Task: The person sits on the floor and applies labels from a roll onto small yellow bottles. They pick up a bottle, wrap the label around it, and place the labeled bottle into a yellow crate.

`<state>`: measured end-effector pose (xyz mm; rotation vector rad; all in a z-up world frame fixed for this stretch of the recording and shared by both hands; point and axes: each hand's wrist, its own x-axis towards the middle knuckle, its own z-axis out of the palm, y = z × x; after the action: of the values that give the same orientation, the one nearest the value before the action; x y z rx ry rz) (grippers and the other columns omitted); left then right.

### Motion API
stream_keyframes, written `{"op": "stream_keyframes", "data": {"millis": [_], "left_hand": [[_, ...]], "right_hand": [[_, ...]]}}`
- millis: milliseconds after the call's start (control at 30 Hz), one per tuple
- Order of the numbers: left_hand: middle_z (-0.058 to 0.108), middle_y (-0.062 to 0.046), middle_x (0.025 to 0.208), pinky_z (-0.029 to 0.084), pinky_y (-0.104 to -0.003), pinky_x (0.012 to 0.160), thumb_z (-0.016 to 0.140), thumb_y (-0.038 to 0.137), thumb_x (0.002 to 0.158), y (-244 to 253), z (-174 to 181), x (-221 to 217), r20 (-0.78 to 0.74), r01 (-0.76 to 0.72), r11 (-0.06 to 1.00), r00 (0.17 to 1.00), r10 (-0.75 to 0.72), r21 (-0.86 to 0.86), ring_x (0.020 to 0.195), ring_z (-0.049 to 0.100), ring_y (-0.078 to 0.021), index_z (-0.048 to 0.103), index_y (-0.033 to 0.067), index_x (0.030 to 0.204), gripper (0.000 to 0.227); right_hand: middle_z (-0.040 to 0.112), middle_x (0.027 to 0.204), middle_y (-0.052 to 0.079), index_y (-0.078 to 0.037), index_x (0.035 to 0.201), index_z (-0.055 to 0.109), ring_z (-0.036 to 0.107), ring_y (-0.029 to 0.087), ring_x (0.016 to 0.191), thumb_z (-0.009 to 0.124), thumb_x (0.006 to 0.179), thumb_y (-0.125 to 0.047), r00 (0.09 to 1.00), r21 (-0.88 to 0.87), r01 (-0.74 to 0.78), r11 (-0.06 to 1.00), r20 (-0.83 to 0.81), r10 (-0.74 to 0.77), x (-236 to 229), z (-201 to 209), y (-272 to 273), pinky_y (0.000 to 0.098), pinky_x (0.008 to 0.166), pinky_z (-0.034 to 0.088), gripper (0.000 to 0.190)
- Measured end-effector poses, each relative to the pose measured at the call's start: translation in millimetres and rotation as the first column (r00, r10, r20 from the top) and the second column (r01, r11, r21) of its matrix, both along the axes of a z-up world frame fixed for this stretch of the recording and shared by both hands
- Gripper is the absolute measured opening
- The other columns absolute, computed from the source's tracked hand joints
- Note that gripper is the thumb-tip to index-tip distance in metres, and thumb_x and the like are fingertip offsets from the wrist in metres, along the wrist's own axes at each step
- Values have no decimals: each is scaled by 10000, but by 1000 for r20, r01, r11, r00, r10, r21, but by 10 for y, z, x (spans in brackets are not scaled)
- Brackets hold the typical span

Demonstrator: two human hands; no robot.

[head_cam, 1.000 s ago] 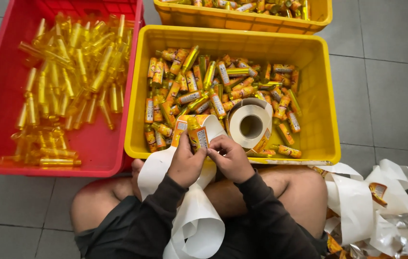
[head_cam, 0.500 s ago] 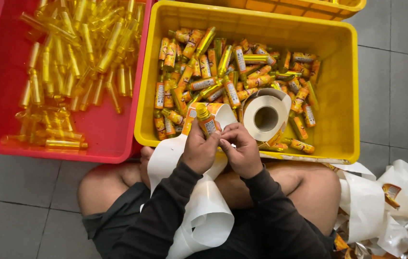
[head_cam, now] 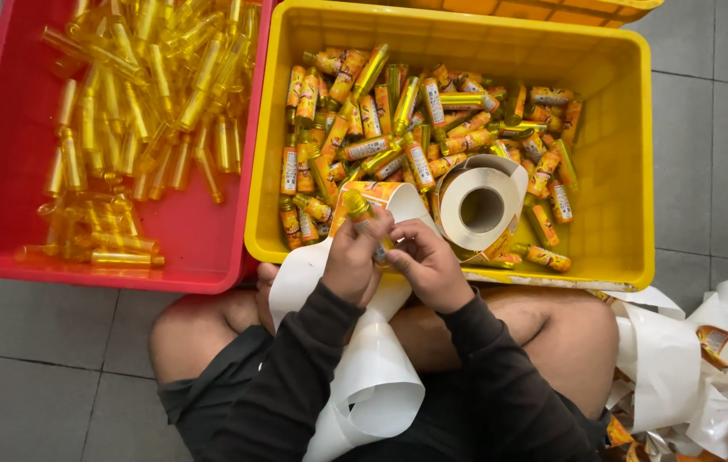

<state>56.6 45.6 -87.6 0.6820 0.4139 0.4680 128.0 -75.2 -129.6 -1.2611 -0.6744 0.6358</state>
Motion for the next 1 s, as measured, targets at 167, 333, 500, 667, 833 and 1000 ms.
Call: {"op": "stream_keyframes", "data": {"millis": [167,333,500,667,833,1000], "left_hand": [[501,-40,1036,515,-238,767,672,-8,899,-103,-67,-75,-88,48,963,996,-26,264,966,548,-141,491,58,1207,363],[534,-39,774,481,-214,558,692,180,970,-97,135,65,-217,-173,968,953,212,183,714,564,-123,560,68,889,191],[591,-11,763,536,-207,537,755,245,938,-143,266,42,-282,-117,974,944,170,196,686,614,-91,652,62,908,212],[523,-287,1267,439,-521,1032,770,244,832,200,301,-223,-269,67,650,938,217,757,1213,530,-433,429,-5,1451,749],[580,-170,1217,416,-490,1067,827,287,771,556,177,-446,-323,302,120,832,452,946,1193,561,-406,610,109,1320,616],[587,-182,1231,422,-517,1045,793,182,772,539,535,-617,-354,381,29,824,442,924,1182,568,-432,617,63,1301,570]], "right_hand": [[620,1167,132,55,1162,629,668,124,866,649,987,-64,996,8,-36,999,-85,37,9,20,-19,292,748,592,213],[579,1183,156,58,1183,644,671,147,879,750,907,7,1000,55,-15,998,8,14,-43,30,24,307,754,593,300],[624,1097,137,22,1206,704,669,170,938,762,928,-95,981,-39,-32,999,189,39,-3,146,-70,328,810,566,308],[714,913,145,59,1224,671,721,176,785,731,944,-104,987,-261,-86,961,-153,47,145,55,-80,295,695,615,329],[725,755,140,7,1205,699,668,151,646,706,980,-178,997,-212,15,977,-67,-30,265,163,62,265,598,575,292],[619,1382,189,-26,1437,506,752,226,929,633,1001,-89,977,-78,201,977,-60,-206,231,157,22,251,710,608,459]]}}
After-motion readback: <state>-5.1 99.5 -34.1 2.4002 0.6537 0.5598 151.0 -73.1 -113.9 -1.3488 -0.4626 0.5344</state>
